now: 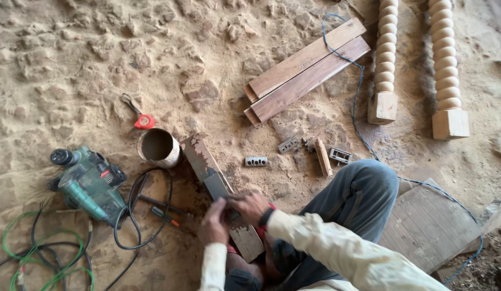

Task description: The person is sanding a piece of wood using a sanding block. They are sitting on the floor in a workshop environment, surrounded by various woodworking tools and materials.

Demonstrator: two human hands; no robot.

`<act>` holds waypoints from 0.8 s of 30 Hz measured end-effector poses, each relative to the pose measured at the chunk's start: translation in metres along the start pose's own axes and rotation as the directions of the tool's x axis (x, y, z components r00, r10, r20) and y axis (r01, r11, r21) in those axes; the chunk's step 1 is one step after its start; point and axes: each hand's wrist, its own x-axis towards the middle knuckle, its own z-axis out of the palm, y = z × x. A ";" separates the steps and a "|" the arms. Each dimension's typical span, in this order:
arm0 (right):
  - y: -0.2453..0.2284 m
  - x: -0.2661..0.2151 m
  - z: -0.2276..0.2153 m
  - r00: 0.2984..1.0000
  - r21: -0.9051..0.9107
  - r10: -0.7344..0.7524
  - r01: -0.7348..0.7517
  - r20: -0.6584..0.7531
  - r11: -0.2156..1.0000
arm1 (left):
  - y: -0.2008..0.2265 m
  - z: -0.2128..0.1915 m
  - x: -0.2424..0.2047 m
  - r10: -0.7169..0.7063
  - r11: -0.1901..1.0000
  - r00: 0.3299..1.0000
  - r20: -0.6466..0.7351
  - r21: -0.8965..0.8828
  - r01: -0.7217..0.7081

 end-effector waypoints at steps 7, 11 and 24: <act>0.044 0.065 0.049 0.995 -0.102 -0.068 0.060 -0.078 0.993 | -0.036 0.006 0.069 0.064 0.988 0.994 -0.089 0.145 -0.051; 0.015 -0.006 0.016 0.975 -0.076 -0.028 0.046 0.220 0.996 | -0.037 0.013 -0.003 0.293 0.883 0.956 -0.032 0.394 -0.257; 0.023 0.055 0.017 0.999 -0.148 -0.050 0.048 -0.005 0.988 | -0.005 -0.005 0.053 0.074 0.932 0.996 0.049 0.351 -0.086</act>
